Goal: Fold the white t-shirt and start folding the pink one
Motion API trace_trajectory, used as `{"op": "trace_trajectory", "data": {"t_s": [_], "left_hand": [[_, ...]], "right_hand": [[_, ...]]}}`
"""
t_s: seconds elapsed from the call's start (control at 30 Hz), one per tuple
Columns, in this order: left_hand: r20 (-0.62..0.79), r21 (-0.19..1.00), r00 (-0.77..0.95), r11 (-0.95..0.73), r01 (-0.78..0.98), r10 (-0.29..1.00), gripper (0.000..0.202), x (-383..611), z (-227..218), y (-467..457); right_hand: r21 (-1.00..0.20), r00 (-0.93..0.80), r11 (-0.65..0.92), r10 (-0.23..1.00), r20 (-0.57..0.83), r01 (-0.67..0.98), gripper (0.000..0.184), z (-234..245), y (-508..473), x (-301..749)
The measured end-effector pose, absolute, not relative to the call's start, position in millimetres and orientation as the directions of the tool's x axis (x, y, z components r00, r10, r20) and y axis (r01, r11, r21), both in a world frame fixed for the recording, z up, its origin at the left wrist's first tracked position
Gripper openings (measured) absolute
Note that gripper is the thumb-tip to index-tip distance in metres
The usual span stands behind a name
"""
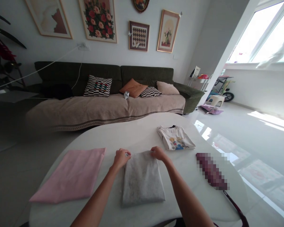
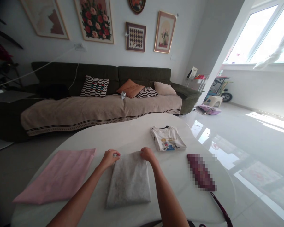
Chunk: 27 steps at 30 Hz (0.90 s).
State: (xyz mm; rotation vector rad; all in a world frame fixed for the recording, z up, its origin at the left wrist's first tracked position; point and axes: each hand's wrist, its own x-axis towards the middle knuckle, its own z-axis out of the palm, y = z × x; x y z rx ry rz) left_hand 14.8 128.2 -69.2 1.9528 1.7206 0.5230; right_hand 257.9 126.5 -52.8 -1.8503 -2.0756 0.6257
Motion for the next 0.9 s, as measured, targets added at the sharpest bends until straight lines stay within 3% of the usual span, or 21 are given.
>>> {"op": "trace_trajectory", "data": {"t_s": [0.17,0.33,0.47,0.73,0.83,0.9], "left_hand": [[-0.044,0.532,0.228,-0.171,0.829,0.973,0.038,23.6,-70.9,130.2],[-0.031,0.501,0.324,-0.266,0.823,0.945,0.015,19.8,-47.5,121.9],[-0.018,0.63,0.425,-0.32,0.708,0.905,0.012,3.7,-22.0,77.9],[0.038,0.8,0.37,-0.25,0.546,0.928,0.015,-21.1,23.3,2.4],[0.036,0.843,0.34,-0.211,0.495,0.94,0.02,-19.7,13.6,47.4],[-0.009,0.801,0.262,-0.15,0.58,0.965,0.022,-13.8,-5.1,88.2]], "right_hand": [[-0.54,-0.168,0.162,0.985,0.039,0.826,0.027,-49.7,109.9,256.9],[-0.601,-0.303,0.317,0.944,0.128,0.733,0.028,-26.7,66.2,255.9],[-0.673,-0.391,0.4,0.904,0.176,0.622,0.026,-11.6,18.5,257.7],[-0.789,-0.339,0.274,0.937,0.089,0.549,0.014,28.6,-4.4,273.8],[-0.729,-0.273,0.227,0.96,0.057,0.646,0.016,24.1,41.6,270.6],[-0.639,-0.21,0.161,0.978,0.0,0.752,0.015,8.8,78.0,263.5]]}}
